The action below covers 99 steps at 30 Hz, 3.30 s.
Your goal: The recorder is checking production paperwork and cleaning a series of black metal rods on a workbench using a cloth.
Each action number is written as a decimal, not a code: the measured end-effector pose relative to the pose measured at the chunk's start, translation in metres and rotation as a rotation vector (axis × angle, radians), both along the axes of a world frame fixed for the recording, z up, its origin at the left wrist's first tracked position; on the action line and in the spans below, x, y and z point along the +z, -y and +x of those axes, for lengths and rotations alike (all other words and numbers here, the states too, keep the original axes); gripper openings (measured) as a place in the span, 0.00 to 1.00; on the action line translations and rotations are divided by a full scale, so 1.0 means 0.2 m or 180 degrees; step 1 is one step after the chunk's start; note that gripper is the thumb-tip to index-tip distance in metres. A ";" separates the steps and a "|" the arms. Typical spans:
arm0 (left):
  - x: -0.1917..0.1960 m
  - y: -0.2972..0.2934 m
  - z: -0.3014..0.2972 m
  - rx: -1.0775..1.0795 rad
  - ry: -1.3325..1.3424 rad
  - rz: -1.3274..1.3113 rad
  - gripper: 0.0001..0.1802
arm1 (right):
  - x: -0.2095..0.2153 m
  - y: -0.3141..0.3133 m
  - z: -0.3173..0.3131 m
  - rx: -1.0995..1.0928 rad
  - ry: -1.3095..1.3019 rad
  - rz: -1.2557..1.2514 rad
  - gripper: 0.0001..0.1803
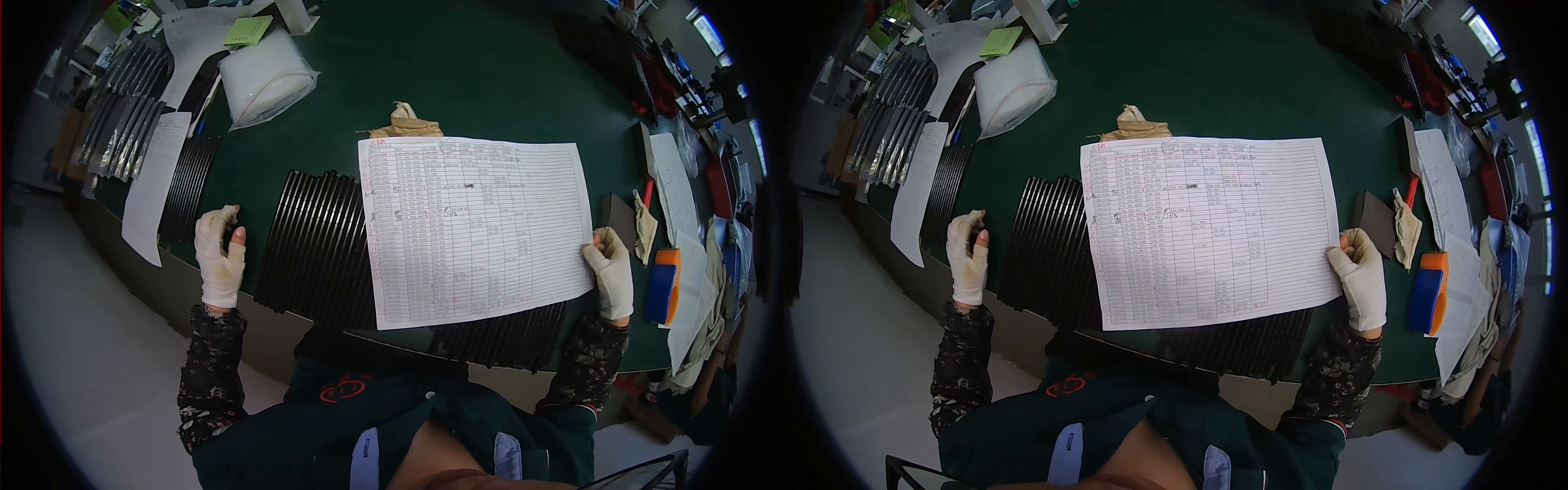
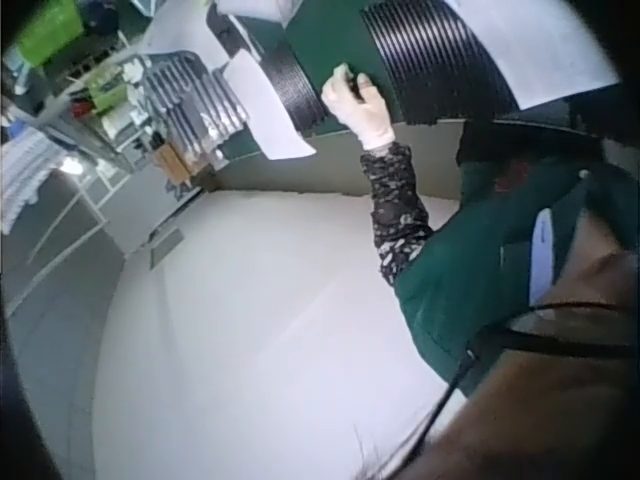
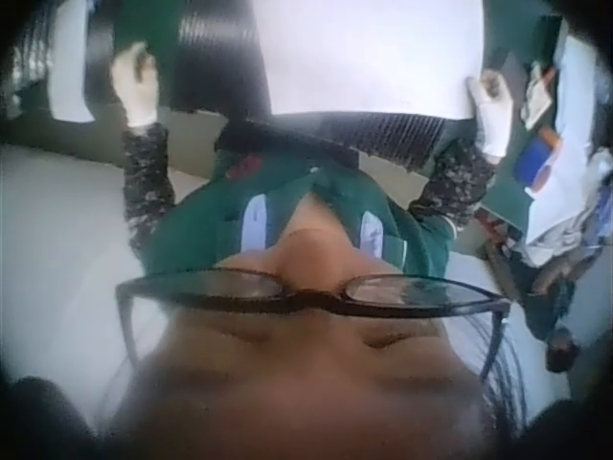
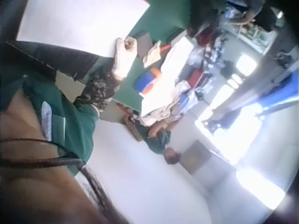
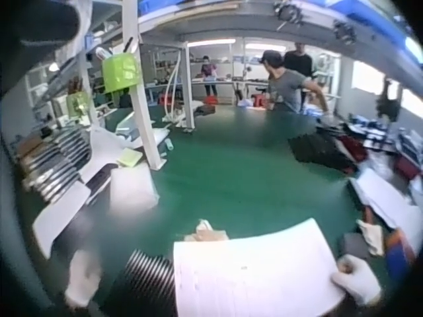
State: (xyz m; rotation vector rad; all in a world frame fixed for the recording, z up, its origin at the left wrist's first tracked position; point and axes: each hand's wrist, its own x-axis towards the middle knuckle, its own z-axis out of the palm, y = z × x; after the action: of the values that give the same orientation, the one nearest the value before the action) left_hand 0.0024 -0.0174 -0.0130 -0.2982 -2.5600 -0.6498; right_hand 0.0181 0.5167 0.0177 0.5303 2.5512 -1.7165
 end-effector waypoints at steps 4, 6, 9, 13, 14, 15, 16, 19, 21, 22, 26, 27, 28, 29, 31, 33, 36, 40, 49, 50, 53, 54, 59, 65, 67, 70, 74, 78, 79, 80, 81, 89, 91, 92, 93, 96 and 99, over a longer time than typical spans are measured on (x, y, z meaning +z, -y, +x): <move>0.01 0.01 0.00 0.0044 0.0048 -0.0180 0.17 | 0.00 0.01 0.00 -0.0006 0.0039 0.0013 0.05; 0.00 0.01 0.00 0.0044 0.0027 -0.0075 0.17 | -0.01 0.01 -0.02 0.0018 0.0057 0.0004 0.04; 0.02 -0.01 0.00 0.0056 0.0002 -0.0150 0.17 | 0.01 0.00 0.01 -0.0006 -0.0009 0.0011 0.04; 0.01 -0.01 -0.01 0.0041 -0.0005 -0.0112 0.17 | 0.01 0.01 -0.01 -0.0012 -0.0011 -0.0011 0.05; 0.01 -0.01 -0.01 0.0042 0.0003 -0.0129 0.17 | 0.01 0.01 -0.01 -0.0015 -0.0012 -0.0005 0.05; 0.01 -0.01 -0.01 0.0041 0.0008 -0.0144 0.16 | 0.01 0.00 -0.01 -0.0012 -0.0025 -0.0010 0.05; 0.01 -0.01 -0.01 0.0036 0.0007 -0.0136 0.16 | 0.00 0.00 -0.01 -0.0010 -0.0036 -0.0015 0.05; 0.00 -0.01 -0.01 -0.0004 -0.0046 -0.0070 0.16 | 0.01 0.01 -0.01 -0.0007 -0.0072 -0.0011 0.05; 0.00 -0.01 -0.01 0.0023 -0.0047 -0.0122 0.17 | 0.01 0.00 0.00 -0.0027 -0.0066 0.0003 0.05; 0.00 -0.01 -0.01 0.0015 -0.0056 -0.0114 0.17 | 0.01 0.00 0.00 -0.0031 -0.0055 0.0004 0.05; -0.01 0.00 -0.01 0.0032 -0.0037 -0.0096 0.17 | 0.01 0.00 0.00 -0.0039 -0.0156 -0.0091 0.05; -0.01 0.00 -0.01 0.0032 -0.0042 -0.0082 0.17 | 0.01 0.01 0.00 -0.0032 -0.0172 -0.0087 0.05; -0.01 0.00 -0.01 0.0034 -0.0052 -0.0068 0.17 | 0.01 0.01 0.00 -0.0019 -0.0188 -0.0086 0.04; 0.00 -0.01 -0.01 0.0028 -0.0071 -0.0110 0.17 | 0.01 0.01 0.00 -0.0014 -0.0198 -0.0073 0.04; 0.00 -0.01 -0.01 0.0035 -0.0099 -0.0142 0.16 | 0.01 0.01 0.00 -0.0055 -0.0178 -0.0067 0.04; 0.00 -0.01 -0.01 0.0023 -0.0052 -0.0060 0.16 | 0.00 0.00 -0.01 -0.0053 -0.0199 -0.0089 0.04; -0.01 -0.01 -0.02 -0.0004 -0.0074 -0.0100 0.16 | -0.01 -0.01 -0.01 -0.0052 -0.0213 -0.0096 0.05; -0.02 -0.01 -0.02 -0.0045 -0.0140 -0.0027 0.16 | -0.02 -0.02 -0.01 -0.0050 -0.0198 -0.0018 0.05; -0.01 0.00 -0.01 -0.0041 -0.0032 -0.0002 0.15 | 0.00 0.00 0.00 -0.0021 -0.0137 0.0022 0.06; -0.01 0.00 -0.01 -0.0040 -0.0041 -0.0025 0.15 | 0.00 0.00 0.00 -0.0029 -0.0135 0.0016 0.06; -0.01 0.01 -0.01 -0.0050 -0.0054 -0.0042 0.15 | 0.00 0.01 0.00 -0.0057 -0.0076 0.0060 0.06; -0.02 0.01 -0.01 -0.0052 -0.0056 -0.0030 0.15 | 0.00 0.01 0.00 -0.0044 -0.0083 0.0026 0.06; -0.02 0.02 -0.02 -0.0043 -0.0046 -0.0041 0.15 | 0.00 0.00 -0.01 -0.0056 -0.0133 -0.0014 0.06; -0.05 0.05 -0.04 -0.0104 -0.0052 0.0094 0.15 | 0.05 0.00 0.03 -0.0288 -0.0487 -0.0407 0.07; -0.09 0.07 -0.05 -0.0136 -0.0022 0.0059 0.15 | 0.09 0.00 0.05 -0.0539 -0.0808 -0.0754 0.09; -0.12 0.15 -0.03 -0.0119 -0.0043 0.0016 0.15 | 0.02 -0.02 0.02 -0.1034 -0.1521 -0.1319 0.14; -0.13 0.17 -0.04 -0.0153 -0.0110 -0.0120 0.15 | 0.01 -0.04 -0.01 -0.1960 -0.2192 -0.1833 0.18; -0.15 0.16 -0.06 -0.0174 -0.0124 -0.0049 0.15 | -0.04 -0.09 -0.03 -0.3039 -0.2362 -0.2041 0.20; -0.14 0.15 -0.07 -0.0142 -0.0128 -0.0075 0.15 | -0.06 -0.12 -0.04 -0.3075 -0.2502 -0.2085 0.20; -0.14 0.15 -0.07 -0.0169 -0.0167 -0.0091 0.15 | -0.07 -0.13 -0.04 -0.3096 -0.2540 -0.2110 0.20; -0.14 0.15 -0.07 -0.0164 -0.0139 -0.0054 0.14 | -0.08 -0.13 -0.04 -0.3138 -0.2545 -0.2075 0.18; -0.14 0.15 -0.09 -0.0146 -0.0199 -0.0128 0.14 | -0.11 -0.20 -0.05 -0.3600 -0.2390 -0.1587 0.08; -0.15 0.15 -0.09 -0.0102 -0.0180 -0.0130 0.14 | -0.12 -0.21 -0.08 -0.3729 -0.2324 -0.1506 0.08; -0.14 0.15 -0.08 -0.0097 -0.0175 -0.0129 0.14 | -0.12 -0.20 -0.07 -0.3859 -0.2304 -0.1424 0.08; -0.14 0.15 -0.07 -0.0082 -0.0171 -0.0140 0.14 | -0.12 -0.20 -0.06 -0.3808 -0.2314 -0.1416 0.10; -0.12 0.14 -0.07 -0.0123 -0.0182 -0.0093 0.13 | -0.17 -0.25 -0.05 -0.3966 -0.2298 -0.1331 0.12; -0.14 0.14 -0.09 -0.0215 -0.0301 -0.0033 0.13 | -0.14 -0.23 -0.02 -0.3952 -0.2238 -0.1386 0.15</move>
State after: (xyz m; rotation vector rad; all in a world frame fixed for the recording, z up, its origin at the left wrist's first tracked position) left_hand -0.0147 -0.0449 -0.0408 -0.4109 -2.4729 -0.6319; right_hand 0.0145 0.5630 -0.0099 2.0536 2.0054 -3.1485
